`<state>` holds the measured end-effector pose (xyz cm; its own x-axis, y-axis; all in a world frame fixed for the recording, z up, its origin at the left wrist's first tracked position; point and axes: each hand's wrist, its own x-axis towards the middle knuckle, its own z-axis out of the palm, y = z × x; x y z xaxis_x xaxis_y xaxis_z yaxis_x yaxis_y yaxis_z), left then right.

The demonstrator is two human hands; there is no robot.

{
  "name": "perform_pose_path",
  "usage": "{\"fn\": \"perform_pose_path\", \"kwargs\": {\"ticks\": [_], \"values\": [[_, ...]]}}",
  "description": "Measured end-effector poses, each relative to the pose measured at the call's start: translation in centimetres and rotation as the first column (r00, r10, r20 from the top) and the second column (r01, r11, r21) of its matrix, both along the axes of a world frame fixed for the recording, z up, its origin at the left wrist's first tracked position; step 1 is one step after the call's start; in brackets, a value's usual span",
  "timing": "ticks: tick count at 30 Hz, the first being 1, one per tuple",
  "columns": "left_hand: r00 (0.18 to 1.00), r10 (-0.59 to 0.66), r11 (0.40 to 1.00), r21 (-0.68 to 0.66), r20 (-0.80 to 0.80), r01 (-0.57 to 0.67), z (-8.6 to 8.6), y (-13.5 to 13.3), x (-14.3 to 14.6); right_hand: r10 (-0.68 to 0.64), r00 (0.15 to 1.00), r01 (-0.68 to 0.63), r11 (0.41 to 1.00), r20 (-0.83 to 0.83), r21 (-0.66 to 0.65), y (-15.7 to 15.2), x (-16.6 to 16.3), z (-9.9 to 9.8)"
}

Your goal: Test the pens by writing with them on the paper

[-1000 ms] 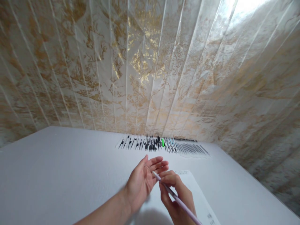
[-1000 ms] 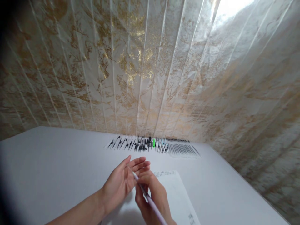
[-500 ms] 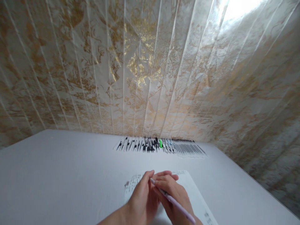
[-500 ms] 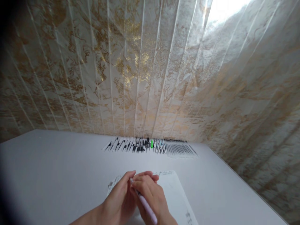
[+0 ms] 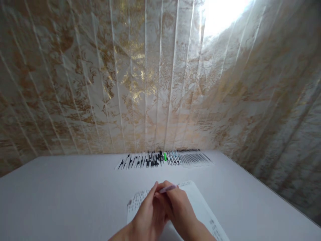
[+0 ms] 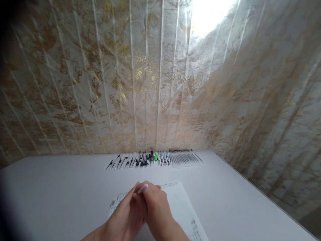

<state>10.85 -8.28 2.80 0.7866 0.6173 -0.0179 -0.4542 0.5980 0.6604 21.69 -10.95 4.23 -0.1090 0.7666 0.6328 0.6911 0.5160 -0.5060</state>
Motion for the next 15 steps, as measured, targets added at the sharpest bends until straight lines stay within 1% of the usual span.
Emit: {"fn": "perform_pose_path", "kwargs": {"ticks": [1,2,3,4,5,6,7,8,9,10,11,13,15], "values": [[0.998,0.01,0.997,0.083,-0.069,-0.004,-0.1,0.1,0.0,-0.017,1.0,0.016,0.999,-0.017,-0.031,0.1,0.4,0.4],[0.987,0.034,0.979,0.202,-0.155,-0.002,-0.3,0.3,0.0,-0.042,0.998,0.039,0.998,-0.043,-0.055,0.3,1.1,0.9],[0.964,0.091,0.934,0.358,-0.251,0.005,-0.6,0.5,-0.1,-0.075,0.994,0.07,0.995,-0.076,-0.074,0.4,1.9,1.6],[0.922,0.185,0.841,0.54,-0.339,0.03,-1.0,0.7,-0.3,-0.122,0.987,0.113,0.989,-0.103,-0.095,0.5,3.0,2.3],[0.862,0.312,0.694,0.715,-0.4,0.081,-1.4,1.0,-0.6,-0.175,0.978,0.161,0.979,-0.11,-0.122,0.7,4.2,3.0],[0.791,0.45,0.505,0.848,-0.414,0.157,-2.0,1.2,-1.0,-0.236,0.969,0.222,0.96,-0.068,-0.167,0.8,5.5,3.7],[0.727,0.555,0.316,0.911,-0.405,0.267,-2.6,1.5,-1.4,-0.304,0.952,0.304,0.926,0.036,-0.224,0.9,6.9,4.2],[0.672,0.621,0.171,0.906,-0.404,0.387,-3.3,1.8,-1.8,-0.368,0.912,0.406,0.87,0.18,-0.28,1.1,8.2,4.4],[0.629,0.66,0.07,0.867,-0.41,0.493,-4.0,2.0,-2.3,-0.419,0.845,0.518,0.796,0.332,-0.314,1.2,9.4,4.4],[0.617,0.668,-0.017,0.82,-0.416,0.572,-4.6,2.2,-2.8,-0.445,0.792,0.588,0.739,0.417,-0.328,1.4,10.4,4.1],[0.623,0.671,-0.092,0.789,-0.402,0.608,-5.3,2.2,-3.3,-0.458,0.752,0.636,0.693,0.474,-0.34,1.7,11.2,3.5],[0.666,0.66,-0.211,0.766,-0.347,0.608,-6.4,2.0,-4.2,-0.465,0.705,0.689,0.628,0.536,-0.361,2.1,12.0,1.9],[0.697,0.658,-0.28,0.766,-0.285,0.578,-7.3,1.6,-5.0,-0.459,0.673,0.721,0.581,0.58,-0.377,2.5,12.2,0.2]]}}
